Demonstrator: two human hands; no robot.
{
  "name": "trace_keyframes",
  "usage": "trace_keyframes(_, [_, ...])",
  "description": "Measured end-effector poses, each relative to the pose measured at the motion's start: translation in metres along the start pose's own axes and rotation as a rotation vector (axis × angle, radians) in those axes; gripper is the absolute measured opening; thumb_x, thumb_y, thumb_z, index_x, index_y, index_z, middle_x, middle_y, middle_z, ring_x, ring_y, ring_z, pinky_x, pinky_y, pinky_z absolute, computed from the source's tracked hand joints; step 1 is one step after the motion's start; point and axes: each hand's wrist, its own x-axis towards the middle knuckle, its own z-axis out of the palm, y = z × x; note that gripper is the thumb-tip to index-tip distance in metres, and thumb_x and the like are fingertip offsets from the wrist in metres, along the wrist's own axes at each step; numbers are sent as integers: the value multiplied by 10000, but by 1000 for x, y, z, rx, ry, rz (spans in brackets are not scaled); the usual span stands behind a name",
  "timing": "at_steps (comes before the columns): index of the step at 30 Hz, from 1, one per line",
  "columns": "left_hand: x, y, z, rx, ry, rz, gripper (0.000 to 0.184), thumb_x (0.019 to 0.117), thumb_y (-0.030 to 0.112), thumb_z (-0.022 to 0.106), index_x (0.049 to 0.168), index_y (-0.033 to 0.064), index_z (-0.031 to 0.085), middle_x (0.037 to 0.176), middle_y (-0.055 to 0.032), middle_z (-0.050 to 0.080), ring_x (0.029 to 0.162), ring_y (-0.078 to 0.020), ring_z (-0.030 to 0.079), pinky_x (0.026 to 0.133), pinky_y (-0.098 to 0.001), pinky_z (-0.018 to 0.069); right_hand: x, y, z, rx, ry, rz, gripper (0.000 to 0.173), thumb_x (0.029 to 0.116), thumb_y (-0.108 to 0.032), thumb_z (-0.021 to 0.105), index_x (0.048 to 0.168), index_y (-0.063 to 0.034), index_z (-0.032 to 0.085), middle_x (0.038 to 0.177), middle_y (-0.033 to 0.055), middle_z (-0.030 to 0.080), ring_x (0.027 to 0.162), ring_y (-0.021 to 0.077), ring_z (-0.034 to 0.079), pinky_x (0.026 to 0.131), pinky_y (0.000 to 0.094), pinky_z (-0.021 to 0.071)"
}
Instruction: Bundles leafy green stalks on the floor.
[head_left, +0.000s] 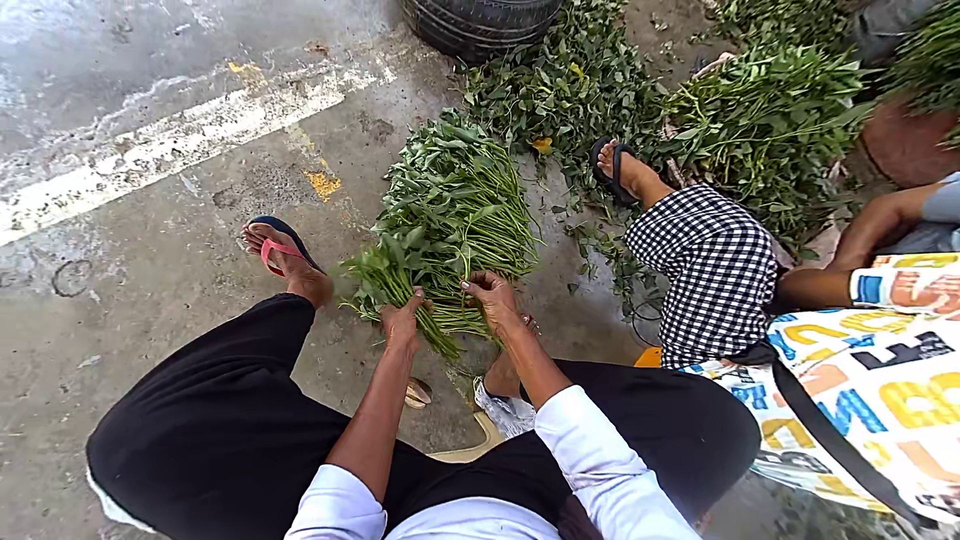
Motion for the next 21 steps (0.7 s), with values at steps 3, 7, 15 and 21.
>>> trace_keyframes(3, [1,0,-1,-79,-82,-34,215,993,21,624,1202,-23,602,958,-141,704,804,-225,700,752,-386,609,-12,5,19,-170,-145,-96,182,907,-28,753,1065,30,684,1003,123,687,765,156,654,700,326,584])
trace_keyframes(7, [6,6,-8,-131,-120,-162,277,1030,125,591,1278,9,556,1090,-148,686,941,-227,683,837,-389,579,-24,-3,27,-502,-255,-282,174,893,-61,776,1036,28,731,1103,175,684,967,239,674,898,408,568])
trace_keyframes(15, [6,4,-7,-202,-80,-120,362,998,2,583,1345,1,482,1121,-209,680,954,-304,710,819,-441,602,-17,-20,-8,-395,-250,-178,242,1053,-76,546,1255,-18,666,1202,142,700,942,205,699,813,380,585])
trace_keyframes(21, [8,-8,-7,-53,-55,-22,307,944,-104,605,1234,-35,529,990,-168,668,822,-240,687,745,-390,603,-6,-16,-16,-472,109,-131,360,960,-7,680,1299,-22,561,1053,169,719,798,281,725,701,452,613])
